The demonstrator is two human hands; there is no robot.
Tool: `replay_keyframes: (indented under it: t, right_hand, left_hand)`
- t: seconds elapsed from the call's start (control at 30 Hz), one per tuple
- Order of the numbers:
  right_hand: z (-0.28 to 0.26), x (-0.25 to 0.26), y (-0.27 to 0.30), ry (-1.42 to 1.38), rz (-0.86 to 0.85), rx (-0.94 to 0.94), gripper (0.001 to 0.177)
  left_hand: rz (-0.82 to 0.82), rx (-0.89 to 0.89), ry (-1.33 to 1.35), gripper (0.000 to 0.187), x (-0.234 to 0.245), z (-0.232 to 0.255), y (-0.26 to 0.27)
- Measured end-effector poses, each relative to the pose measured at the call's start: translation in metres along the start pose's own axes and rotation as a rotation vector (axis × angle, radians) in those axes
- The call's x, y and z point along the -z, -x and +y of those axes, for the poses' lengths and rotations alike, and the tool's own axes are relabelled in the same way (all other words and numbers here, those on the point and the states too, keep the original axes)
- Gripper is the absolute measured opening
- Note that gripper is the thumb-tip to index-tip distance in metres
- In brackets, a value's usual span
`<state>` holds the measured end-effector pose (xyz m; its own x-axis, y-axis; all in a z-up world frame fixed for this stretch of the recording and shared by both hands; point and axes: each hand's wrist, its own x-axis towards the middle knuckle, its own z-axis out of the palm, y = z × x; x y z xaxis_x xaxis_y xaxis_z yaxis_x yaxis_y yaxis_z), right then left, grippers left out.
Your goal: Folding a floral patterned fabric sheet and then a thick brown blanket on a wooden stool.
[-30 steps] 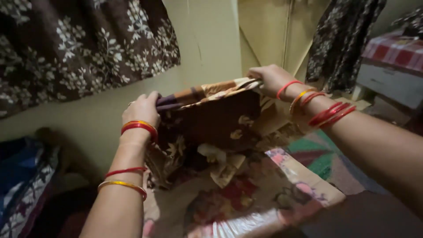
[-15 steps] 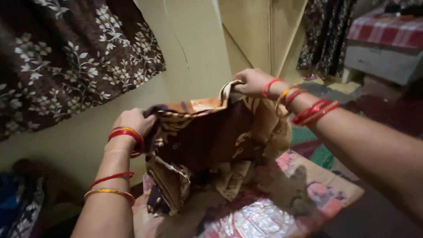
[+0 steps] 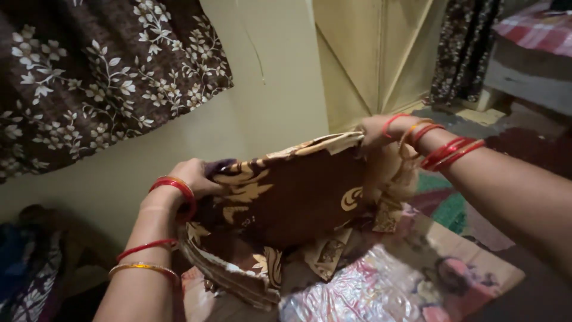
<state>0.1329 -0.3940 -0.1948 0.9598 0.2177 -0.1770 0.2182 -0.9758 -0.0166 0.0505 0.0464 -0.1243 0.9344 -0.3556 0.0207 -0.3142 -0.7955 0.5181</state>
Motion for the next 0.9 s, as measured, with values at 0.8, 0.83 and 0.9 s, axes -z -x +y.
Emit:
replay_keyframes:
  t: [0.8, 0.83, 0.9]
  right_hand:
    - [0.07, -0.16, -0.068, -1.146, -0.475, -0.107, 0.045]
    - [0.049, -0.158, -0.056, -1.245, -0.402, -0.152, 0.037]
    - [0.004, -0.136, -0.026, -1.346, -0.329, -0.198, 0.03]
  left_hand:
    - [0.274, 0.894, -0.47, 0.04, -0.095, -0.037, 0.026]
    - [0.248, 0.866, -0.434, 0.04, -0.099, -0.048, 0.024]
    - [0.218, 0.839, -0.402, 0.04, -0.106, -0.066, 0.018]
